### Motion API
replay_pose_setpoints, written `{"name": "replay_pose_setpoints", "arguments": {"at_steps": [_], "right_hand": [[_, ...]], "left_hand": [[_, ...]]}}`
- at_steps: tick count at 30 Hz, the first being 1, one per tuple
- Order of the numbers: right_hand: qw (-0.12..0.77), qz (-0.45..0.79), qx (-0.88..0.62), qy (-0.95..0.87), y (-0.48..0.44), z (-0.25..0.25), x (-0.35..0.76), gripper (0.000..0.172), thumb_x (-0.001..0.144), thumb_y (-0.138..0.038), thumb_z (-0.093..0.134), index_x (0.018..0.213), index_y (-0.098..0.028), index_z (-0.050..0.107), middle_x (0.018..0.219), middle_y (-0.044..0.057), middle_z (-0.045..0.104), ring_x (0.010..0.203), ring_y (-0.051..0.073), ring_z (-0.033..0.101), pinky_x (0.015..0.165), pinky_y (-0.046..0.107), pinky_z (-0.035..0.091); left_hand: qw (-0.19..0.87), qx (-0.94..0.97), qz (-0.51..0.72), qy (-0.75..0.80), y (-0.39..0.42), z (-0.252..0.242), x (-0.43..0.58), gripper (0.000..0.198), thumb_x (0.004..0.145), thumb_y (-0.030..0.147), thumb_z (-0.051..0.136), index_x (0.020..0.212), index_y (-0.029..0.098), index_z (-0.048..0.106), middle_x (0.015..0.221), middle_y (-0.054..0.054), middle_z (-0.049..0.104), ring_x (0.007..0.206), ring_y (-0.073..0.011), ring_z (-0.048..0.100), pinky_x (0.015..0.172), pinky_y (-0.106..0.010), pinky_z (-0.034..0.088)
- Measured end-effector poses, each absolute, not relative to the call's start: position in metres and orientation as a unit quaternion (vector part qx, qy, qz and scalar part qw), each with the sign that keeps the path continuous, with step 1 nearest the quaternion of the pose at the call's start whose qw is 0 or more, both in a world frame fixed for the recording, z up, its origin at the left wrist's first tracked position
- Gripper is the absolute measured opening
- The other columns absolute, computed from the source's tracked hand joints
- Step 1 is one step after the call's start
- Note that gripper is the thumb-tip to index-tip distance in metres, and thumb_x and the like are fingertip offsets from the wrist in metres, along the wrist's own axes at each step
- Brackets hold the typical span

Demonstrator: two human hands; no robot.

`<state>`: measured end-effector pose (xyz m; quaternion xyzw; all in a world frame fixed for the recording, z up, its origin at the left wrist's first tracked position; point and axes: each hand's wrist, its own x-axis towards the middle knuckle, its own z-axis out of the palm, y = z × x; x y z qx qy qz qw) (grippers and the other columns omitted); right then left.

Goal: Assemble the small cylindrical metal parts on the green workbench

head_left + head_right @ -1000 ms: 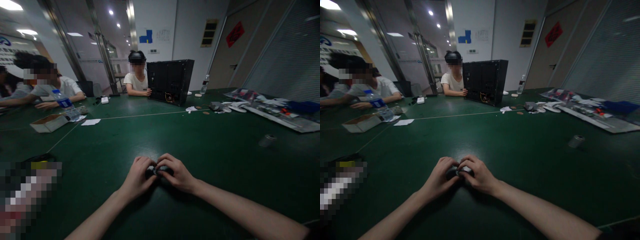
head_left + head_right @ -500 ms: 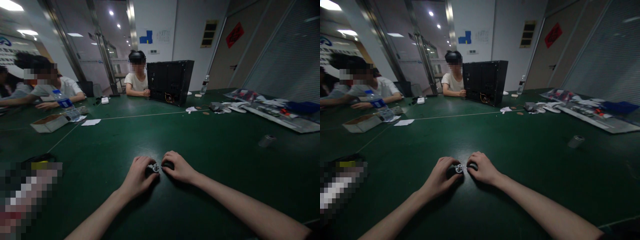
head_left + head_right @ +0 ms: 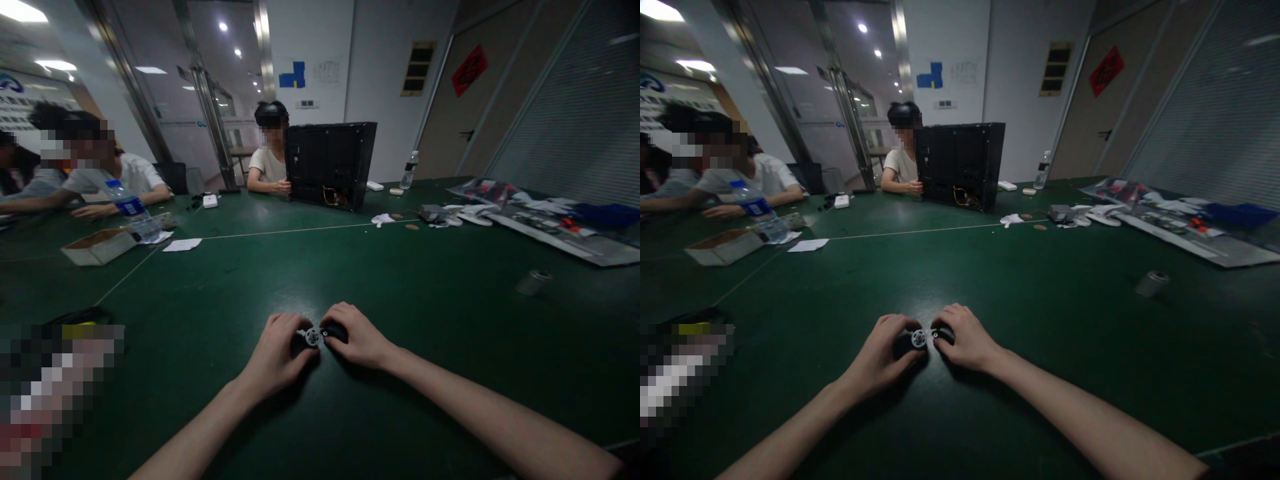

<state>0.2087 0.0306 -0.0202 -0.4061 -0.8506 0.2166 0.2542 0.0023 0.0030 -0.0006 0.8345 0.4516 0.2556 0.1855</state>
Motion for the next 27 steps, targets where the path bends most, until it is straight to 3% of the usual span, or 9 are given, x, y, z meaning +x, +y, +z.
{"name": "replay_pose_setpoints", "arguments": {"at_steps": [11,17,21,24,27], "right_hand": [[0.256,0.217,-0.398,-0.854,0.030,-0.018,0.213,0.015,0.077,-0.019,0.061,0.092,-0.018,0.062,0.093,0.005,0.062,0.091,0.019,0.053,0.083,0.036,0.040],[0.289,0.235,-0.346,-0.861,0.026,-0.016,0.216,0.039,0.074,-0.021,0.065,0.111,-0.018,0.055,0.107,0.007,0.061,0.099,0.021,0.052,0.088,0.038,0.040],[0.276,0.232,-0.313,-0.879,0.025,-0.019,0.215,0.043,0.077,-0.025,0.064,0.118,-0.019,0.053,0.114,0.008,0.059,0.104,0.020,0.051,0.092,0.038,0.039],[0.269,0.225,-0.309,-0.884,0.025,-0.022,0.214,0.038,0.081,-0.025,0.061,0.118,-0.019,0.054,0.114,0.008,0.059,0.104,0.020,0.051,0.092,0.037,0.039],[0.275,0.224,-0.311,-0.882,0.025,-0.024,0.212,0.035,0.081,-0.023,0.060,0.116,-0.018,0.055,0.112,0.008,0.060,0.102,0.019,0.052,0.091,0.036,0.040]], "left_hand": [[0.188,0.834,0.250,0.455,0.002,0.004,0.007,0.021,0.076,0.022,0.063,0.095,0.020,0.057,0.095,-0.005,0.064,0.092,-0.0237,0.057,0.086,-0.043,0.043],[0.184,0.827,0.269,0.458,0.002,-0.004,0.006,0.053,0.069,0.028,0.073,0.115,0.020,0.049,0.113,-0.010,0.059,0.103,-0.0277,0.055,0.088,-0.044,0.046],[0.186,0.836,0.257,0.448,0.002,-0.007,0.005,0.062,0.066,0.030,0.075,0.120,0.019,0.045,0.116,-0.011,0.056,0.105,-0.0285,0.054,0.089,-0.045,0.046],[0.185,0.843,0.248,0.440,0.002,-0.007,0.005,0.062,0.066,0.031,0.076,0.119,0.019,0.046,0.115,-0.010,0.057,0.104,-0.0281,0.054,0.090,-0.045,0.045],[0.182,0.843,0.249,0.440,0.002,-0.006,0.006,0.050,0.070,0.028,0.072,0.114,0.020,0.049,0.110,-0.009,0.058,0.100,-0.0264,0.055,0.088,-0.044,0.045]]}}
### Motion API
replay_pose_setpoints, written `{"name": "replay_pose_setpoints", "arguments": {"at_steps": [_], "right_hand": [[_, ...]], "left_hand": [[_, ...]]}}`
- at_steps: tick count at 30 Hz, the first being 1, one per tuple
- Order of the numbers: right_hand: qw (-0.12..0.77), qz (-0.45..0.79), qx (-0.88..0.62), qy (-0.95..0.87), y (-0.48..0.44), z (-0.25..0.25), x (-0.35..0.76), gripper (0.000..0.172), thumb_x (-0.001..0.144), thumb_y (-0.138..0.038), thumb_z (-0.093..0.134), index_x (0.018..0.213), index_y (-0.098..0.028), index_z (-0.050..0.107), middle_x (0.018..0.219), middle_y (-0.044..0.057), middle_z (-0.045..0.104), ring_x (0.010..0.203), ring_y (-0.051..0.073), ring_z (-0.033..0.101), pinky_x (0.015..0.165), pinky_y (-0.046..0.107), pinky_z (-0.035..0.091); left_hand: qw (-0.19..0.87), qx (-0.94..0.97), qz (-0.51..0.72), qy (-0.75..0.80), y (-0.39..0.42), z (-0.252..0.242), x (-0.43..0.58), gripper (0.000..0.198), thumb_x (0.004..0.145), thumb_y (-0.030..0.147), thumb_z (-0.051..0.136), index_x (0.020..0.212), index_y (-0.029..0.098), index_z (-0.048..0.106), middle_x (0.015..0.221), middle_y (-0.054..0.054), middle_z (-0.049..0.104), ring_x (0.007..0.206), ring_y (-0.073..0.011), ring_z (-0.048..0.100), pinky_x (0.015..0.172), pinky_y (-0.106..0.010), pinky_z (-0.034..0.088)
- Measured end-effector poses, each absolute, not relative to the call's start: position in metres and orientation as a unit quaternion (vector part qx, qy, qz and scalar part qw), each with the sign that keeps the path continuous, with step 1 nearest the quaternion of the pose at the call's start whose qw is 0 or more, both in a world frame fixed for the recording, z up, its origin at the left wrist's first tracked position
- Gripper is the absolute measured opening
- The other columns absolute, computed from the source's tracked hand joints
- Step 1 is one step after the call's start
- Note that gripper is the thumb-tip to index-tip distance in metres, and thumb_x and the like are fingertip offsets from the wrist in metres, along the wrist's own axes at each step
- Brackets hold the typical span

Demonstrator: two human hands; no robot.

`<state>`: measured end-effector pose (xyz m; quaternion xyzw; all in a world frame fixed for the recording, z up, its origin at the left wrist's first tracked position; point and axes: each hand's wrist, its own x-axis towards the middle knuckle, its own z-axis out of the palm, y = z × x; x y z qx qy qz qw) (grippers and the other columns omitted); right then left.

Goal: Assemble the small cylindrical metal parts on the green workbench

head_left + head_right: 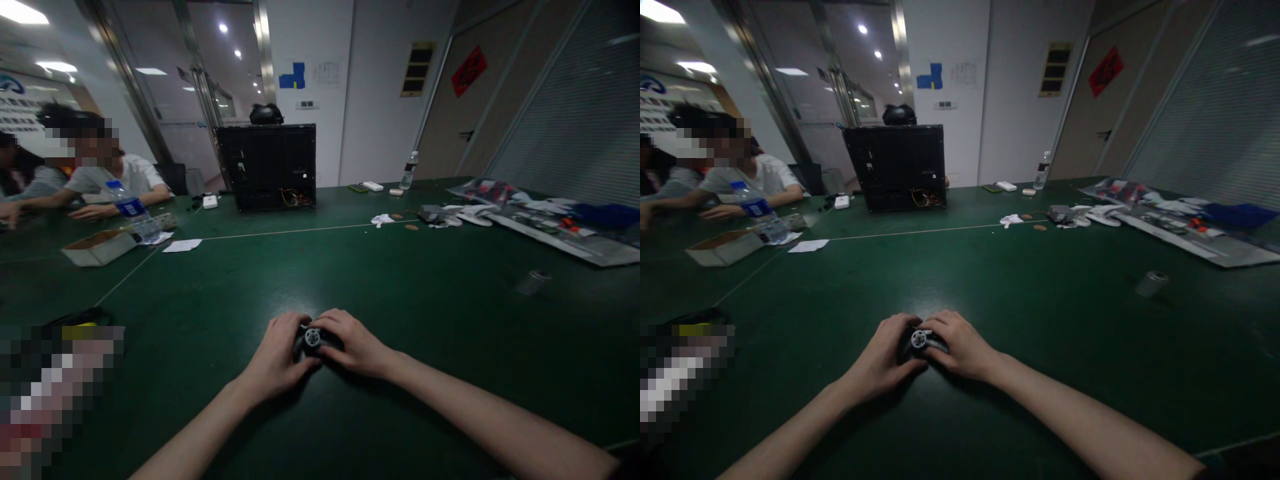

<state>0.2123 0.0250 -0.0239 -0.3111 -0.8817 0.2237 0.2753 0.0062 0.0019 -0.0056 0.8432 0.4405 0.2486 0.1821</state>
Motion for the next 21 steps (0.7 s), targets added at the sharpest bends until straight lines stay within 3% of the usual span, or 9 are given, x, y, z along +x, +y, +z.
{"name": "replay_pose_setpoints", "arguments": {"at_steps": [9,21], "right_hand": [[0.258,0.214,-0.332,-0.882,0.0245,-0.0189,0.2123,0.030,0.079,-0.020,0.060,0.109,-0.017,0.057,0.103,0.007,0.062,0.095,0.020,0.054,0.086,0.037,0.040],[0.264,0.216,-0.323,-0.883,0.0260,-0.0203,0.2139,0.029,0.080,-0.023,0.060,0.108,-0.016,0.056,0.102,0.008,0.062,0.095,0.020,0.054,0.085,0.036,0.040]], "left_hand": [[0.178,0.832,0.265,0.455,0.0019,-0.0001,0.0087,0.023,0.078,0.027,0.063,0.098,0.019,0.054,0.095,-0.006,0.061,0.088,-0.0234,0.057,0.083,-0.041,0.045],[0.168,0.847,0.264,0.430,0.0034,-0.0025,0.0078,0.018,0.084,0.027,0.058,0.101,0.021,0.055,0.101,-0.006,0.061,0.095,-0.0229,0.054,0.087,-0.039,0.042]]}}
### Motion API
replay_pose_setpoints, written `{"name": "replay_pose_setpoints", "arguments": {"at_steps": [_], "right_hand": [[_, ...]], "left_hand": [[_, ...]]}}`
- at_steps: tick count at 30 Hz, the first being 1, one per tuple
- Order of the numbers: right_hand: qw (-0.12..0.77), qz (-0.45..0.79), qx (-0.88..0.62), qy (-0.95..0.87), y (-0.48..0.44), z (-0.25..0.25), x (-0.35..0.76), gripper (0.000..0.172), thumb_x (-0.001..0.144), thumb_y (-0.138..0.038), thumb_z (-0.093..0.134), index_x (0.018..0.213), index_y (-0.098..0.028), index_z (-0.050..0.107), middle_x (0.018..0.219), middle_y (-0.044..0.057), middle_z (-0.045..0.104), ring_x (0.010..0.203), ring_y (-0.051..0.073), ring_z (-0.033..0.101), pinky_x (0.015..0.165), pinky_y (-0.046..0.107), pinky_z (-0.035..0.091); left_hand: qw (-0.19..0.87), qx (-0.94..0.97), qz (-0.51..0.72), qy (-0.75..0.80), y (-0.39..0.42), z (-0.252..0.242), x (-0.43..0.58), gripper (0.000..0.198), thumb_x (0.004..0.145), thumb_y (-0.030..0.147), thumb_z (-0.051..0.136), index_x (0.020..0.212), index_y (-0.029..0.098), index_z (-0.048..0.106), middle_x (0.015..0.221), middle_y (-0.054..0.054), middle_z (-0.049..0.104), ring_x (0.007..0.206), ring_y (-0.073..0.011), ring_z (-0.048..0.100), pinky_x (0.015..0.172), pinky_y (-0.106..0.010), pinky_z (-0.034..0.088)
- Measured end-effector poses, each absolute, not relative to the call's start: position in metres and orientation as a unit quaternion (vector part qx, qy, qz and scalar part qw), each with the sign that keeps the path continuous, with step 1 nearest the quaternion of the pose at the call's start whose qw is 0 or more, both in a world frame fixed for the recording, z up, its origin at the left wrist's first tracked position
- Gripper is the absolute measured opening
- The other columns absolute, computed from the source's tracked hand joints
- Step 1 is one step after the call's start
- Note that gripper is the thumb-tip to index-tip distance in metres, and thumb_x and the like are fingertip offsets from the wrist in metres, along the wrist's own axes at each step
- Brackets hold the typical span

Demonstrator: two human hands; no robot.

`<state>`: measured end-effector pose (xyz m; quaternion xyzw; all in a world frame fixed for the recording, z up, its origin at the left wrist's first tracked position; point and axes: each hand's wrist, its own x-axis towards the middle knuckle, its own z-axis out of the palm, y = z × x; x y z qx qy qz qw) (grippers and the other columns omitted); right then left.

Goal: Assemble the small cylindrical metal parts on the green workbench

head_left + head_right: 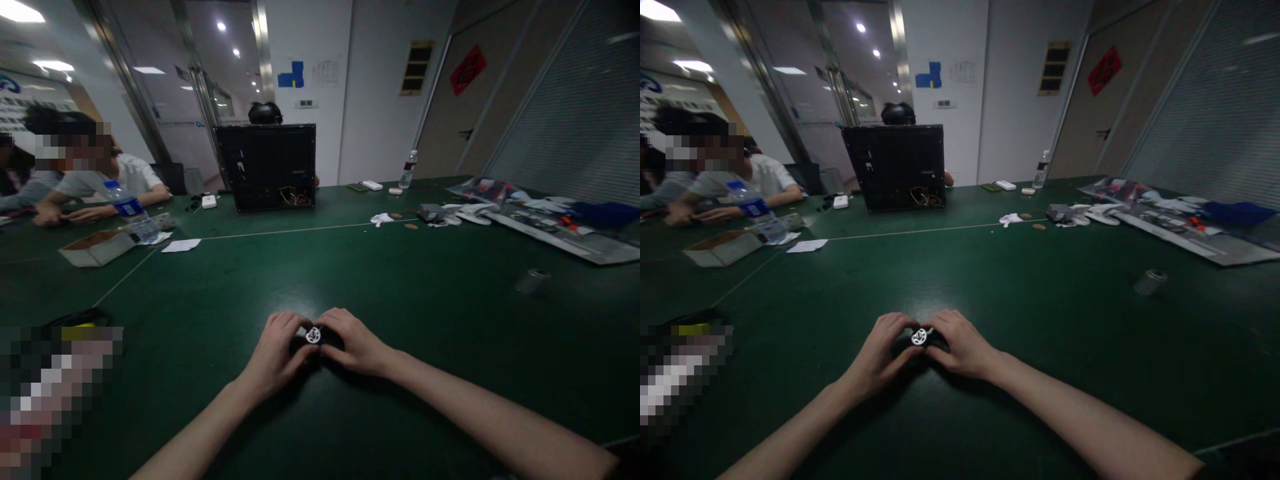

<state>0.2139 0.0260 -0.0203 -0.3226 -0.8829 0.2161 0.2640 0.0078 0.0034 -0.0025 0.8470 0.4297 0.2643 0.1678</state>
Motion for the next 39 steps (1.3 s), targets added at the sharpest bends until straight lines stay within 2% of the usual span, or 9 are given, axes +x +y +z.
{"name": "replay_pose_setpoints", "arguments": {"at_steps": [5,9,11,17,19,24,29,36,39], "right_hand": [[0.304,0.236,-0.312,-0.869,0.022,-0.020,0.214,0.029,0.078,-0.017,0.061,0.106,-0.017,0.055,0.100,0.007,0.064,0.093,0.020,0.056,0.084,0.035,0.041],[0.351,0.225,-0.335,-0.845,0.031,-0.017,0.218,0.027,0.080,-0.017,0.058,0.107,-0.017,0.055,0.102,0.008,0.064,0.094,0.019,0.057,0.085,0.035,0.042],[0.380,0.202,-0.379,-0.819,0.048,-0.015,0.234,0.025,0.082,-0.019,0.056,0.107,-0.017,0.055,0.104,0.008,0.063,0.097,0.020,0.057,0.087,0.035,0.042],[0.459,0.078,-0.619,-0.633,0.123,-0.019,0.363,0.027,0.082,-0.028,0.056,0.106,-0.016,0.055,0.105,0.012,0.064,0.092,0.021,0.060,0.082,0.035,0.043],[0.446,0.021,-0.734,-0.512,0.136,-0.025,0.417,0.029,0.081,-0.029,0.057,0.107,-0.016,0.055,0.105,0.014,0.063,0.092,0.021,0.060,0.079,0.033,0.042],[0.411,0.000,-0.828,-0.382,0.128,-0.043,0.502,0.032,0.079,-0.028,0.056,0.106,-0.012,0.053,0.105,0.028,0.058,0.097,0.031,0.058,0.076,0.043,0.038],[0.362,0.010,-0.881,-0.305,0.125,-0.057,0.528,0.027,0.074,-0.026,0.060,0.098,-0.013,0.057,0.099,0.027,0.059,0.098,0.038,0.056,0.076,0.052,0.037],[0.334,0.005,-0.895,-0.296,0.128,-0.064,0.532,0.044,0.074,-0.030,0.062,0.112,-0.009,0.056,0.106,0.029,0.058,0.104,0.039,0.053,0.082,0.053,0.036],[0.339,-0.015,-0.889,-0.308,0.126,-0.058,0.527,0.056,0.071,-0.028,0.064,0.121,-0.008,0.050,0.114,0.030,0.054,0.109,0.039,0.050,0.084,0.051,0.037]], "left_hand": [[0.160,0.848,0.275,0.423,0.003,-0.002,0.008,0.021,0.084,0.029,0.059,0.104,0.023,0.055,0.107,-0.007,0.058,0.100,-0.0241,0.053,0.088,-0.039,0.043],[0.155,0.838,0.300,0.430,0.002,-0.002,0.007,0.041,0.079,0.031,0.065,0.115,0.023,0.048,0.113,-0.008,0.057,0.104,-0.0256,0.053,0.089,-0.041,0.045],[0.154,0.831,0.307,0.438,0.002,-0.001,0.007,0.047,0.079,0.031,0.065,0.120,0.023,0.044,0.117,-0.008,0.056,0.107,-0.0260,0.053,0.091,-0.042,0.045],[0.167,0.833,0.292,0.440,-0.001,0.003,0.006,0.044,0.082,0.033,0.061,0.121,0.022,0.043,0.119,-0.010,0.054,0.110,-0.0269,0.052,0.093,-0.045,0.045],[0.172,0.835,0.282,0.440,-0.002,0.005,0.005,0.042,0.083,0.034,0.061,0.120,0.022,0.044,0.118,-0.010,0.053,0.109,-0.0274,0.052,0.092,-0.046,0.045],[0.183,0.838,0.260,0.443,-0.002,0.008,0.005,0.038,0.084,0.035,0.060,0.117,0.022,0.047,0.118,-0.010,0.052,0.109,-0.0270,0.050,0.091,-0.045,0.045],[0.184,0.836,0.253,0.451,0.001,0.005,0.006,0.037,0.084,0.035,0.059,0.116,0.022,0.047,0.118,-0.009,0.052,0.109,-0.0264,0.050,0.091,-0.044,0.045],[0.169,0.839,0.257,0.449,0.000,0.003,0.007,0.033,0.084,0.035,0.058,0.113,0.022,0.049,0.116,-0.009,0.054,0.107,-0.0262,0.052,0.091,-0.044,0.045],[0.168,0.838,0.257,0.451,0.000,0.005,0.007,0.033,0.083,0.033,0.059,0.113,0.022,0.050,0.115,-0.008,0.054,0.106,-0.0263,0.052,0.089,-0.043,0.046]]}}
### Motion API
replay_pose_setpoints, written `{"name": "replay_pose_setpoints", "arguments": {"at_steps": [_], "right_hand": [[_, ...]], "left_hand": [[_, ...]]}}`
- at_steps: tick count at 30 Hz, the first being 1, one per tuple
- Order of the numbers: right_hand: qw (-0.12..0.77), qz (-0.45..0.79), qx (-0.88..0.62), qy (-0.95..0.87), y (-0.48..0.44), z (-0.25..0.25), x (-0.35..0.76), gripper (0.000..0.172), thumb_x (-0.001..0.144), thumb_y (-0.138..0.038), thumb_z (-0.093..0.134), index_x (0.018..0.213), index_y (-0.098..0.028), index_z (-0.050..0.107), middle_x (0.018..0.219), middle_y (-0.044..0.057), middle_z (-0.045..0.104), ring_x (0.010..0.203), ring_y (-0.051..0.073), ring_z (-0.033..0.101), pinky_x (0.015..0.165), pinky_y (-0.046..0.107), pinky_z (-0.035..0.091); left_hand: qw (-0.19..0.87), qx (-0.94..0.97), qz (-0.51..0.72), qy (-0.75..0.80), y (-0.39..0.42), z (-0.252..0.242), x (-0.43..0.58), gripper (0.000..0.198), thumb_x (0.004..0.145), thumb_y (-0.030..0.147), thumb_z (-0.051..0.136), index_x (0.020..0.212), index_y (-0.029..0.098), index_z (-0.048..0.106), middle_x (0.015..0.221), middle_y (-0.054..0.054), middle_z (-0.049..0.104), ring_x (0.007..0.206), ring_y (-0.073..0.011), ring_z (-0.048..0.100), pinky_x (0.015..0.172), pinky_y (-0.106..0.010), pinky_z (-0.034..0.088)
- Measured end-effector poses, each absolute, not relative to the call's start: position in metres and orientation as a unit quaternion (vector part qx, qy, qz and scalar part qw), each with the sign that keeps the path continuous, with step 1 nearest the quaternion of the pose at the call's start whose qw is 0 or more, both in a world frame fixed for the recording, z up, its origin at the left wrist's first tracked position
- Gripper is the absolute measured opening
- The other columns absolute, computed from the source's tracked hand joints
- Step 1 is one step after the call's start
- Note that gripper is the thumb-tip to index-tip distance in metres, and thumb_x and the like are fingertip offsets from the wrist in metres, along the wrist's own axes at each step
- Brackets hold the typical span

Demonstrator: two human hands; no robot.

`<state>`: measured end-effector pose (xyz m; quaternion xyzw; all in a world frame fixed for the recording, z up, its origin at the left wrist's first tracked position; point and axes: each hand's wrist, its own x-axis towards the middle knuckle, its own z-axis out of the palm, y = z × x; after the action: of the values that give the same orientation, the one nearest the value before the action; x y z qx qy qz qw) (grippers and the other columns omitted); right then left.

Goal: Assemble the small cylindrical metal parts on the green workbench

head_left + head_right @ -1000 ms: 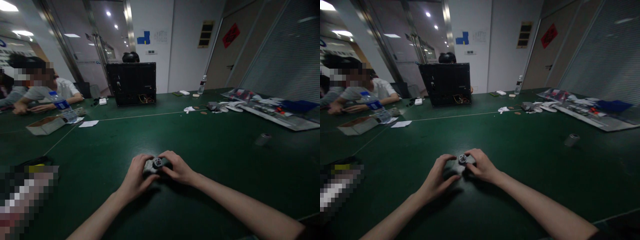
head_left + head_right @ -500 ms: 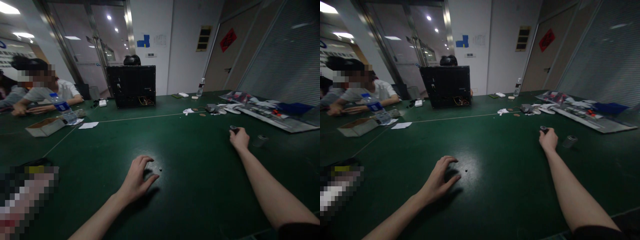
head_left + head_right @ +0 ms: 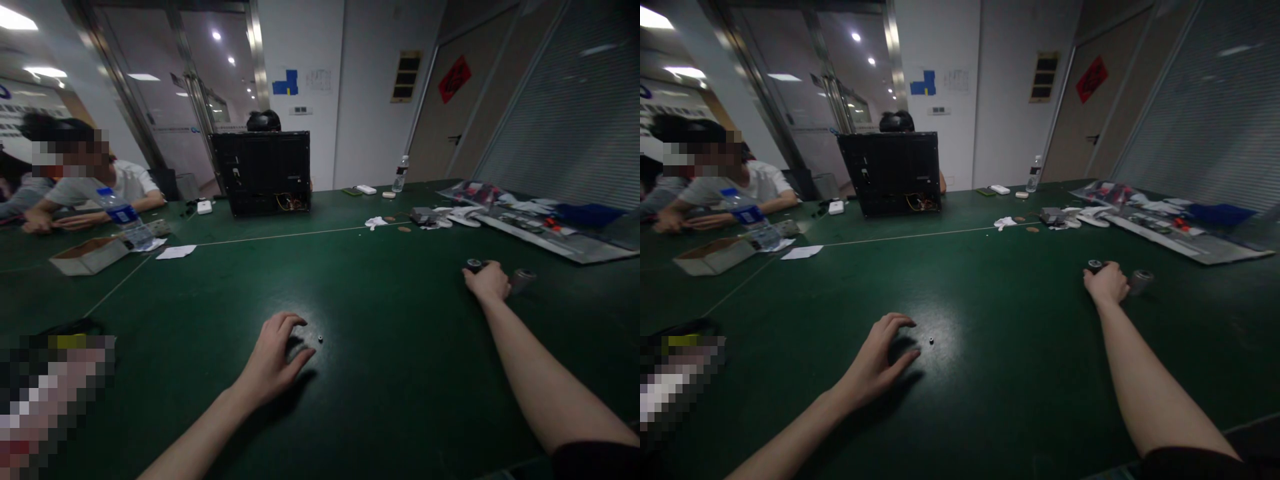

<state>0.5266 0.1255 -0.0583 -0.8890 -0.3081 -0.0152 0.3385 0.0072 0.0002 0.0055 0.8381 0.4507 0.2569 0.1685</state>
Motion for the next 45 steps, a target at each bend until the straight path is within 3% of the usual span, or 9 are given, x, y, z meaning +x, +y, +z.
{"name": "replay_pose_setpoints", "arguments": {"at_steps": [4,8,13,19,23,27,30,33,45], "right_hand": [[0.354,-0.081,-0.862,-0.353,0.129,-0.040,0.502,0.068,0.072,-0.029,0.064,0.132,-0.008,0.039,0.130,0.030,0.041,0.120,0.038,0.040,0.090,0.048,0.035],[0.342,-0.116,-0.770,-0.526,0.130,-0.016,0.430,0.059,0.076,-0.032,0.060,0.128,-0.010,0.043,0.126,0.023,0.047,0.116,0.034,0.044,0.091,0.045,0.036],[0.253,0.072,-0.529,-0.807,0.090,0.003,0.303,0.025,0.085,-0.033,0.053,0.102,-0.017,0.062,0.101,0.008,0.064,0.095,0.022,0.057,0.087,0.038,0.041],[0.167,0.173,-0.353,-0.904,0.039,-0.008,0.228,0.029,0.085,-0.029,0.056,0.112,-0.020,0.061,0.103,0.009,0.061,0.093,0.019,0.055,0.081,0.033,0.042],[0.184,0.203,-0.357,-0.893,0.036,-0.016,0.220,0.019,0.087,-0.020,0.050,0.100,-0.016,0.065,0.095,0.009,0.063,0.089,0.019,0.055,0.080,0.033,0.042],[0.272,0.439,-0.356,-0.779,0.040,-0.018,0.219,0.016,0.085,-0.026,0.057,0.093,-0.015,0.064,0.089,0.005,0.065,0.083,0.015,0.059,0.079,0.030,0.043],[0.327,0.626,-0.340,-0.621,0.042,-0.024,0.217,0.023,0.078,-0.032,0.066,0.091,-0.015,0.062,0.084,0.003,0.064,0.076,0.013,0.059,0.074,0.028,0.045],[0.351,0.729,-0.299,-0.506,0.042,-0.032,0.215,0.030,0.071,-0.031,0.074,0.093,-0.015,0.060,0.083,0.002,0.063,0.076,0.011,0.059,0.072,0.027,0.044],[0.342,0.776,-0.277,-0.453,0.041,-0.026,0.215,0.029,0.075,-0.033,0.072,0.093,-0.014,0.059,0.079,0.002,0.064,0.070,0.010,0.058,0.069,0.026,0.042]], "left_hand": [[0.174,0.837,0.249,0.455,0.000,0.006,0.007,0.034,0.082,0.031,0.060,0.113,0.022,0.050,0.116,-0.008,0.054,0.106,-0.0256,0.052,0.090,-0.043,0.046],[0.181,0.835,0.235,0.463,0.000,0.003,0.006,0.033,0.082,0.031,0.061,0.113,0.022,0.051,0.114,-0.007,0.056,0.106,-0.0257,0.052,0.090,-0.044,0.045],[0.183,0.830,0.226,0.476,0.003,-0.003,0.005,0.031,0.082,0.033,0.060,0.111,0.022,0.053,0.112,-0.007,0.057,0.104,-0.0258,0.052,0.088,-0.043,0.045],[0.176,0.829,0.217,0.485,0.005,-0.005,0.007,0.027,0.081,0.030,0.061,0.106,0.021,0.055,0.106,-0.006,0.058,0.099,-0.0252,0.052,0.088,-0.043,0.043],[0.176,0.831,0.215,0.483,0.005,-0.004,0.008,0.025,0.081,0.029,0.061,0.103,0.021,0.055,0.104,-0.006,0.059,0.098,-0.0254,0.053,0.087,-0.043,0.043],[0.175,0.830,0.213,0.485,0.004,-0.002,0.007,0.024,0.081,0.029,0.060,0.103,0.022,0.055,0.105,-0.006,0.059,0.098,-0.0250,0.054,0.087,-0.042,0.043],[0.170,0.831,0.207,0.488,0.004,-0.001,0.007,0.022,0.081,0.028,0.059,0.102,0.021,0.056,0.103,-0.006,0.059,0.096,-0.0246,0.054,0.086,-0.042,0.044],[0.166,0.831,0.202,0.491,0.004,0.000,0.008,0.022,0.080,0.027,0.059,0.101,0.021,0.056,0.102,-0.006,0.059,0.095,-0.0243,0.055,0.086,-0.041,0.044],[0.172,0.833,0.206,0.483,0.005,-0.002,0.009,0.022,0.081,0.027,0.058,0.103,0.022,0.055,0.103,-0.006,0.058,0.095,-0.0244,0.053,0.085,-0.041,0.043]]}}
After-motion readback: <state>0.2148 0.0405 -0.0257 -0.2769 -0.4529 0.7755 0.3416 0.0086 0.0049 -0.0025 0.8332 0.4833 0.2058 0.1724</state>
